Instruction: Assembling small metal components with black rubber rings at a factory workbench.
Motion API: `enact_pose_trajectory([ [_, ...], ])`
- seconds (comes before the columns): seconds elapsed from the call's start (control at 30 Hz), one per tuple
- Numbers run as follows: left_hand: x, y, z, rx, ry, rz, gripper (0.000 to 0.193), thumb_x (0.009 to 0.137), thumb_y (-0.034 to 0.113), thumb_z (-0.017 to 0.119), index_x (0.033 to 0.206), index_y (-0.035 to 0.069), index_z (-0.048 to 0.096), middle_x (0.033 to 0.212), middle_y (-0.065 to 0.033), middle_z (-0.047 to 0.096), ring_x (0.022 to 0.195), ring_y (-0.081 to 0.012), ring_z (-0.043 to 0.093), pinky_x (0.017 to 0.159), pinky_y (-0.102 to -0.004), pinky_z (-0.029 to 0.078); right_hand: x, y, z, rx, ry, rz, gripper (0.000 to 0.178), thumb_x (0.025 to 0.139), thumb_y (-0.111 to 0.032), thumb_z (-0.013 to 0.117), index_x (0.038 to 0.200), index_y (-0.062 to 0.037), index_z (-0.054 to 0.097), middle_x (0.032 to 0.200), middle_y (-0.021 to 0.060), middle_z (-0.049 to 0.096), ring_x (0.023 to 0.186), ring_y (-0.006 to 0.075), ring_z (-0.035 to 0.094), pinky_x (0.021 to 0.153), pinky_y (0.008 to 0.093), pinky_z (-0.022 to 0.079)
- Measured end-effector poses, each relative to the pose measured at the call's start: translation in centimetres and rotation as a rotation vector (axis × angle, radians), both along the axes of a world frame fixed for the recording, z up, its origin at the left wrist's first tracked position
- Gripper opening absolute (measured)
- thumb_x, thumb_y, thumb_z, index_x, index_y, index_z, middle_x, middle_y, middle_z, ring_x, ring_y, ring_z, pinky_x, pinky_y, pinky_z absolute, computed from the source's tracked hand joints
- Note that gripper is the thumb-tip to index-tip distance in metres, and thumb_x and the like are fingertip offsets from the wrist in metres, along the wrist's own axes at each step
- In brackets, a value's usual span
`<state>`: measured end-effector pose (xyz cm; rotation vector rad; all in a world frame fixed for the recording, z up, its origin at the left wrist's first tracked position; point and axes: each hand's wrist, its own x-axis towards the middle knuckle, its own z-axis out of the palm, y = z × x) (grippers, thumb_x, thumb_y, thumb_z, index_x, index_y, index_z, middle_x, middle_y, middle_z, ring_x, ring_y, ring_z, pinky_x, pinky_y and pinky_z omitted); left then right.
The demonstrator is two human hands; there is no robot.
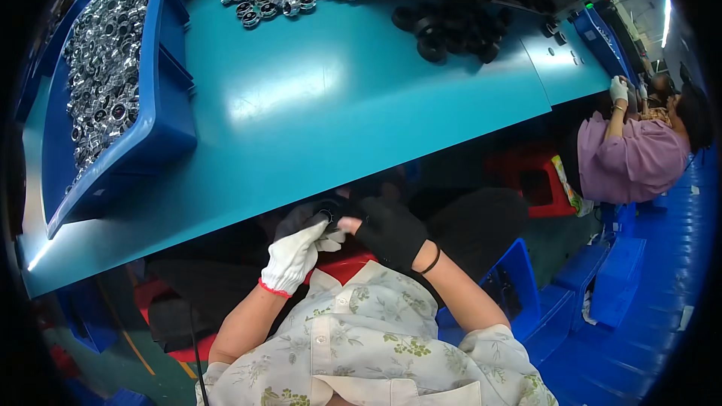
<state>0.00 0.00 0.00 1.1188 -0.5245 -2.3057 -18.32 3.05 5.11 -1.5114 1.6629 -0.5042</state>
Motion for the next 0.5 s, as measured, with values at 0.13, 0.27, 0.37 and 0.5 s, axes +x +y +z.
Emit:
enact_pose_trajectory([
  [0.13,0.4,0.2,0.4,0.086,0.038,0.064,0.033,0.088,0.003,0.059,0.119,-0.005,0.054,0.106,-0.0168,0.063,0.079,-0.0257,0.066,0.069,-0.0317,0.057,0.9,0.6,-1.0,-0.119,0.069,0.092,0.024,0.081,-0.026,0.071,0.086,-0.0043,0.061,0.074,0.0128,0.060,0.075,0.0282,0.062,0.065,0.0396,0.047],
  [0.27,0.8,0.0,0.9,-0.064,-0.061,-0.053,0.033,0.084,0.002,0.063,0.115,-0.006,0.056,0.100,-0.0127,0.064,0.081,-0.0198,0.065,0.071,-0.0301,0.056,1.0,0.7,-1.7,-0.314,0.164,0.201,0.026,0.078,-0.027,0.073,0.089,-0.0063,0.062,0.079,0.0091,0.061,0.075,0.0264,0.062,0.063,0.0380,0.049],
  [0.37,0.4,-0.5,2.2,-0.314,-0.341,-0.213,0.030,0.084,0.003,0.064,0.112,-0.006,0.057,0.096,-0.0110,0.063,0.080,-0.0169,0.064,0.072,-0.0280,0.056,1.4,0.9,-1.9,-0.335,0.195,0.216,0.026,0.078,-0.027,0.073,0.091,-0.0074,0.062,0.082,0.0078,0.061,0.075,0.0257,0.062,0.063,0.0373,0.049],
  [0.5,0.1,-0.6,2.4,-0.368,-0.339,-0.199,0.029,0.084,0.003,0.065,0.111,-0.006,0.058,0.096,-0.0103,0.063,0.079,-0.0154,0.063,0.073,-0.0265,0.055,1.8,1.5,-2.5,-0.356,0.172,0.170,0.023,0.079,-0.025,0.072,0.091,-0.0076,0.062,0.082,0.0077,0.062,0.074,0.0258,0.062,0.063,0.0375,0.049],
])
